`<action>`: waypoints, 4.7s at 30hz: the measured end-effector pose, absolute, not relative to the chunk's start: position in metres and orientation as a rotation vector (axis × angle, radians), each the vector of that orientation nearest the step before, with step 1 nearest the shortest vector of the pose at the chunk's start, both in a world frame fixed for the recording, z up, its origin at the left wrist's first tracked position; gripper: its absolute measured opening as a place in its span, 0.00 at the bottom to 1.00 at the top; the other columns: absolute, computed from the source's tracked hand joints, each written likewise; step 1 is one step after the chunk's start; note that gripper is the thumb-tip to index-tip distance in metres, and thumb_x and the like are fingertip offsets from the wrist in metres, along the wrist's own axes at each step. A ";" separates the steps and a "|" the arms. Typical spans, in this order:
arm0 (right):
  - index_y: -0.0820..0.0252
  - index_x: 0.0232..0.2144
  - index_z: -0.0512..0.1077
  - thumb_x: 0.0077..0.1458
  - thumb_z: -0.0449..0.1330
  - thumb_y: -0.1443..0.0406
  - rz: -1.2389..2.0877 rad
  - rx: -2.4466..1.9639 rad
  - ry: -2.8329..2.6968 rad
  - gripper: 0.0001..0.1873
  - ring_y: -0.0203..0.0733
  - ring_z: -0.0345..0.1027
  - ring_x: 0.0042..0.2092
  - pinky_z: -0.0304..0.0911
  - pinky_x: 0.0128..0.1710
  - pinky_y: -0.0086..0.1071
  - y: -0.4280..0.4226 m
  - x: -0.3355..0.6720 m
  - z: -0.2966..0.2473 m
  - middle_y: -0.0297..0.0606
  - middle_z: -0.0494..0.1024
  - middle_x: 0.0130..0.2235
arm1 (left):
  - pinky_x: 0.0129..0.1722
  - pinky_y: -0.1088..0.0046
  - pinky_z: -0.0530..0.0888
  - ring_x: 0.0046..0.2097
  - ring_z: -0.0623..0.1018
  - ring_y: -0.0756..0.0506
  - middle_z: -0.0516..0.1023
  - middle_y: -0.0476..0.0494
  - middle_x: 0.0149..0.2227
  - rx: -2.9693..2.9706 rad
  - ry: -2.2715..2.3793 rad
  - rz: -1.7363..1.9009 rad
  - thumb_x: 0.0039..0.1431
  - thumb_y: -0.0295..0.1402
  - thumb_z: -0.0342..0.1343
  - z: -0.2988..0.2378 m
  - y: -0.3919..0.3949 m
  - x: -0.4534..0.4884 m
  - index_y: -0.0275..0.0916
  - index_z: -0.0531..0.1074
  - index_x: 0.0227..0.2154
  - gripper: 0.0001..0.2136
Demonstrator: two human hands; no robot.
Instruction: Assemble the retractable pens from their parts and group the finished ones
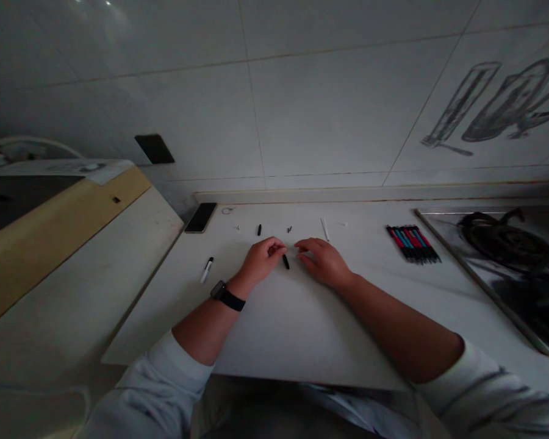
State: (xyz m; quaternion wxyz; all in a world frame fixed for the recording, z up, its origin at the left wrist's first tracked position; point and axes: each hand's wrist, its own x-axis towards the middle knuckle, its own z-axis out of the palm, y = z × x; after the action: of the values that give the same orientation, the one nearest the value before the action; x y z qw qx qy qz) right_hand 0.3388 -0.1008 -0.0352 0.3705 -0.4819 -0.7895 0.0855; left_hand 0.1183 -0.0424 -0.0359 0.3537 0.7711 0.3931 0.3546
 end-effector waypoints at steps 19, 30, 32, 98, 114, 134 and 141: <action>0.55 0.43 0.80 0.64 0.63 0.68 -0.080 -1.085 -2.469 0.08 0.49 0.71 0.53 0.64 0.55 0.46 -0.097 0.307 -0.036 0.44 0.81 0.49 | 0.35 0.73 0.74 0.33 0.79 0.48 0.80 0.48 0.32 1.901 1.113 0.897 0.63 0.32 0.57 -0.049 -0.026 0.113 0.40 0.74 0.36 0.03; 0.57 0.50 0.75 0.68 0.56 0.66 0.186 -1.210 -2.082 0.11 0.45 0.75 0.45 0.69 0.48 0.38 -0.101 0.325 -0.031 0.44 0.81 0.45 | 0.39 0.71 0.74 0.36 0.78 0.47 0.79 0.47 0.34 1.870 1.021 1.023 0.63 0.38 0.59 -0.042 -0.031 0.113 0.40 0.75 0.38 0.07; 0.57 0.49 0.75 0.69 0.55 0.65 0.215 -1.192 -2.000 0.11 0.45 0.74 0.46 0.69 0.49 0.39 -0.102 0.327 -0.032 0.44 0.80 0.45 | 0.41 0.71 0.74 0.37 0.78 0.47 0.80 0.46 0.35 1.868 0.983 1.025 0.63 0.38 0.59 -0.040 -0.033 0.113 0.40 0.76 0.38 0.07; 0.55 0.36 0.75 0.69 0.56 0.56 0.225 -1.359 -1.809 0.13 0.44 0.76 0.36 0.69 0.39 0.36 -0.104 0.335 -0.033 0.38 0.81 0.33 | 0.41 0.71 0.73 0.37 0.77 0.47 0.79 0.46 0.34 1.780 0.854 0.892 0.61 0.39 0.61 -0.034 -0.044 0.119 0.39 0.75 0.36 0.08; 0.55 0.45 0.73 0.64 0.58 0.62 0.333 -1.356 -1.819 0.09 0.43 0.76 0.42 0.68 0.45 0.35 -0.105 0.333 -0.034 0.39 0.81 0.40 | 0.38 0.73 0.73 0.35 0.77 0.48 0.80 0.48 0.33 1.925 0.938 0.959 0.62 0.34 0.60 -0.027 -0.048 0.120 0.38 0.77 0.36 0.05; 0.57 0.32 0.73 0.71 0.49 0.56 0.386 -1.446 -1.956 0.19 0.41 0.70 0.33 0.60 0.38 0.33 -0.107 0.335 -0.023 0.37 0.77 0.31 | 0.40 0.72 0.72 0.37 0.79 0.48 0.81 0.48 0.33 2.099 0.923 0.903 0.66 0.32 0.56 -0.025 -0.049 0.118 0.39 0.77 0.33 0.07; 0.56 0.35 0.74 0.70 0.51 0.57 0.360 -1.457 -1.959 0.16 0.42 0.71 0.34 0.61 0.38 0.33 -0.106 0.335 -0.026 0.37 0.78 0.32 | 0.40 0.72 0.74 0.36 0.78 0.48 0.81 0.48 0.36 2.231 0.928 0.928 0.61 0.28 0.63 -0.029 -0.047 0.117 0.40 0.76 0.38 0.04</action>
State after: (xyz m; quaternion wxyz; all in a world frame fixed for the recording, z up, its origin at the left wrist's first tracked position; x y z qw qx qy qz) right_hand 0.3354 -0.1062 -0.0264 0.3306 -0.5571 -0.7493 0.1376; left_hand 0.1174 -0.0470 -0.0286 0.2728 0.8292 0.3450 0.3449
